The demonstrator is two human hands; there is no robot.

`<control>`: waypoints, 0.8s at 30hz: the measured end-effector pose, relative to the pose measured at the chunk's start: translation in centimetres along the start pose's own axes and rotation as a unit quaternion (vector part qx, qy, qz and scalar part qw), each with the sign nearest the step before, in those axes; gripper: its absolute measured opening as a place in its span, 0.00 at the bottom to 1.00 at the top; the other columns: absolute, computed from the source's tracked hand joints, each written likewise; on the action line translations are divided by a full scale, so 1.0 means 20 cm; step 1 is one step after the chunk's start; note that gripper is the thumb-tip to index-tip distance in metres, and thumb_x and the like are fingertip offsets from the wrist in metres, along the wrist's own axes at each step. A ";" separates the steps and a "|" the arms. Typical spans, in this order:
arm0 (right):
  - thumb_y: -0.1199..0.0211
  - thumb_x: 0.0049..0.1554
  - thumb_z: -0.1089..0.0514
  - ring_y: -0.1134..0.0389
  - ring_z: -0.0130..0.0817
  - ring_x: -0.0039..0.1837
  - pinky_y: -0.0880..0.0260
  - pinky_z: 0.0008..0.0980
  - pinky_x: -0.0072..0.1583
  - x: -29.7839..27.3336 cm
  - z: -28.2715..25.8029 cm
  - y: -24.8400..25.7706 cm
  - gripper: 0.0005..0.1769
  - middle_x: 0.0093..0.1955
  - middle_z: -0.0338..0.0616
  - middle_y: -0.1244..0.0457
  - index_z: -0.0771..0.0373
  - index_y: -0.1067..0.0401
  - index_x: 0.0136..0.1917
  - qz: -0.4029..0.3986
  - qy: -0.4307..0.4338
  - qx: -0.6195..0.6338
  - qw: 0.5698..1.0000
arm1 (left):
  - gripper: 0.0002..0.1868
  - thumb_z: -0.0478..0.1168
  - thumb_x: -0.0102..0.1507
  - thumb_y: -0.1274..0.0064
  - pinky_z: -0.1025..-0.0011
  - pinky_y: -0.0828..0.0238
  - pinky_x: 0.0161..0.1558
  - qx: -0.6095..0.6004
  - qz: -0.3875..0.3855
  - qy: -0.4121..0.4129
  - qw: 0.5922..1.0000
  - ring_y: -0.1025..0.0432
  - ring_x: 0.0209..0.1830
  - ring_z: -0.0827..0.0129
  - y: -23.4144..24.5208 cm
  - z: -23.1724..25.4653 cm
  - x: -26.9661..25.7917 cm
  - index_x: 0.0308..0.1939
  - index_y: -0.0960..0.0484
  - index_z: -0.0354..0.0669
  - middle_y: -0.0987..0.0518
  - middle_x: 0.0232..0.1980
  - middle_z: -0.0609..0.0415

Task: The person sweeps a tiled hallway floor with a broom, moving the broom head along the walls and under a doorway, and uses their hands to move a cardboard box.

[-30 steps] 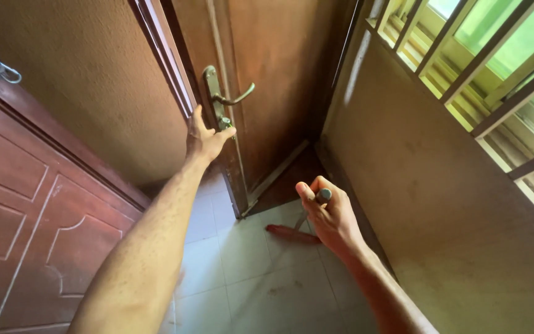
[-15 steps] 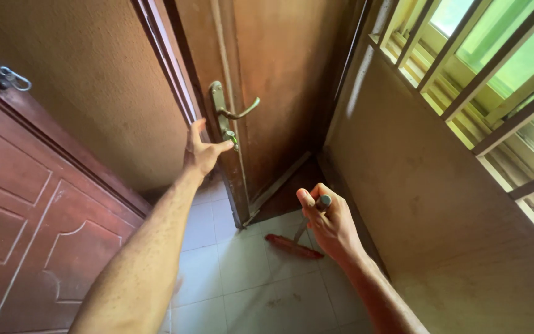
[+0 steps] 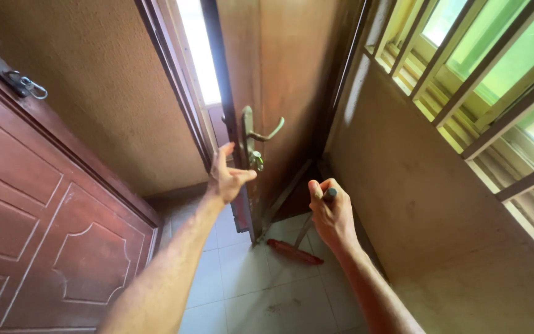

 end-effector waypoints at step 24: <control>0.41 0.59 0.48 0.43 0.26 0.29 0.40 0.31 0.33 -0.34 -0.21 0.52 0.19 0.25 0.40 0.42 0.64 0.37 0.37 0.161 -0.001 -0.102 0.982 | 0.40 0.37 0.46 0.42 0.69 0.25 0.46 0.008 -0.115 0.018 0.993 0.20 0.35 0.68 -0.75 0.42 -0.60 0.64 0.34 0.45 0.33 0.62 0.51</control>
Point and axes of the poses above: each hand's wrist, its own x-axis towards the middle knuckle, its own y-axis out of the back of the hand, z = x × y, the point moved 3 cm from there along x, towards the middle knuckle
